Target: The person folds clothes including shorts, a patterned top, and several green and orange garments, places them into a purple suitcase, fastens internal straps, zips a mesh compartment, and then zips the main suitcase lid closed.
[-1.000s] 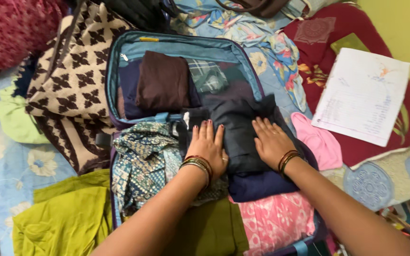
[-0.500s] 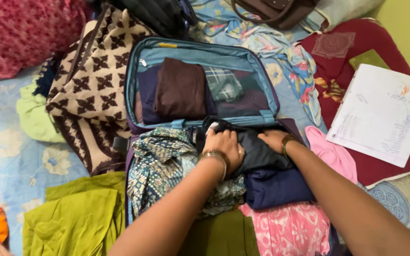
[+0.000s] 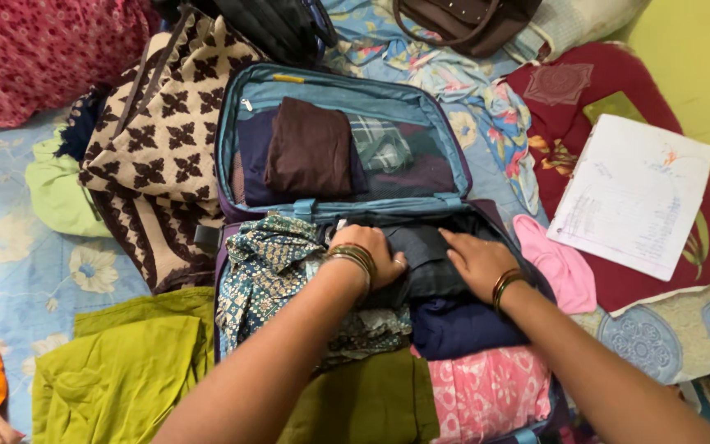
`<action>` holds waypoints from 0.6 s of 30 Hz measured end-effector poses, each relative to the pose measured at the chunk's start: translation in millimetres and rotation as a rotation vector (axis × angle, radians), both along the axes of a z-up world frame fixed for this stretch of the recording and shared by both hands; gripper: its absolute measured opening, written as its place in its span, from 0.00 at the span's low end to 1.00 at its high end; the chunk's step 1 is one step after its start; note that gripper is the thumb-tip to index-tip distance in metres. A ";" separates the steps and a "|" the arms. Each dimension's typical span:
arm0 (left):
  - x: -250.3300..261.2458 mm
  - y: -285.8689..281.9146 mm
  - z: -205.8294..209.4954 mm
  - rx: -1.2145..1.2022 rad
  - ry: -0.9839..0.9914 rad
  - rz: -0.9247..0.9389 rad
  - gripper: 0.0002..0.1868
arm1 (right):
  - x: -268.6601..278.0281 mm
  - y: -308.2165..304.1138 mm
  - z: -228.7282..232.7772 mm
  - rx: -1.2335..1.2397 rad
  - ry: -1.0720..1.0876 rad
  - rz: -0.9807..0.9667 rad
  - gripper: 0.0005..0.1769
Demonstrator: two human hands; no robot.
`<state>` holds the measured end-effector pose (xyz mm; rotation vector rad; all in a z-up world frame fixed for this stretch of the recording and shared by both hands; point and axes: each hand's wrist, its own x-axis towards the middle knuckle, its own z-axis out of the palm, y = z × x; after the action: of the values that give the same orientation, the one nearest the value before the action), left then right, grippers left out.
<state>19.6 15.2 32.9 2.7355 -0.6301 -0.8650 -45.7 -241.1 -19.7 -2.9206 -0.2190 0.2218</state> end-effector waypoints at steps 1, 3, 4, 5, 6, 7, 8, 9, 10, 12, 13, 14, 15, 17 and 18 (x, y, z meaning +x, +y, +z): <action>7.6 4.7 1.2 -0.002 -0.004 -0.008 0.38 | -0.2 2.4 3.8 -0.054 0.039 -0.011 0.27; 27.4 4.0 -1.8 0.024 0.031 -0.022 0.36 | 4.2 4.3 4.2 -0.157 0.113 -0.025 0.27; 39.8 3.1 -5.1 0.056 0.077 -0.033 0.35 | 13.7 3.1 2.1 -0.088 0.034 0.022 0.25; 47.7 2.6 -10.4 0.087 0.124 -0.043 0.34 | 29.5 0.0 0.4 -0.019 -0.045 0.069 0.23; 48.4 -1.9 -17.6 0.109 0.168 -0.043 0.34 | 40.7 -1.3 -2.8 0.048 -0.119 0.118 0.21; 48.7 -9.9 -23.9 0.131 0.213 -0.044 0.33 | 49.0 3.7 -9.6 0.204 -0.080 0.190 0.21; 53.0 -14.5 -28.7 0.150 0.252 -0.044 0.33 | 61.4 12.5 -17.4 0.358 -0.045 0.263 0.20; 54.8 -13.4 -34.2 0.102 0.178 -0.012 0.32 | 71.5 20.3 -24.1 0.511 -0.009 0.336 0.20; 46.1 -11.4 -42.7 0.056 0.114 0.013 0.32 | 69.9 28.2 -33.1 0.447 -0.011 0.329 0.23; 19.9 -5.7 -57.4 -0.061 -0.073 0.046 0.34 | 63.2 45.2 -48.3 0.316 -0.027 0.321 0.30; 3.3 -2.5 -62.6 -0.131 -0.195 0.053 0.35 | 55.0 46.3 -50.1 0.285 -0.003 0.280 0.33; -5.1 -0.4 -65.4 -0.148 -0.371 0.069 0.36 | 46.0 46.7 -51.0 0.258 0.013 0.240 0.36; -11.7 -1.2 -66.7 -0.163 -0.547 0.084 0.37 | 46.1 46.8 -51.5 0.231 0.030 0.200 0.39; -14.5 -3.2 -66.8 -0.128 -0.630 0.082 0.37 | 57.6 46.6 -54.6 0.170 0.195 0.101 0.41; -13.6 -5.1 -65.6 -0.082 -0.547 0.068 0.36 | 63.7 44.5 -55.4 0.135 0.275 0.048 0.41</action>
<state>6.0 10.0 -32.7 2.8968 -0.6360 -0.0579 18.0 -196.6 -75.1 -2.7143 -0.2496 0.5862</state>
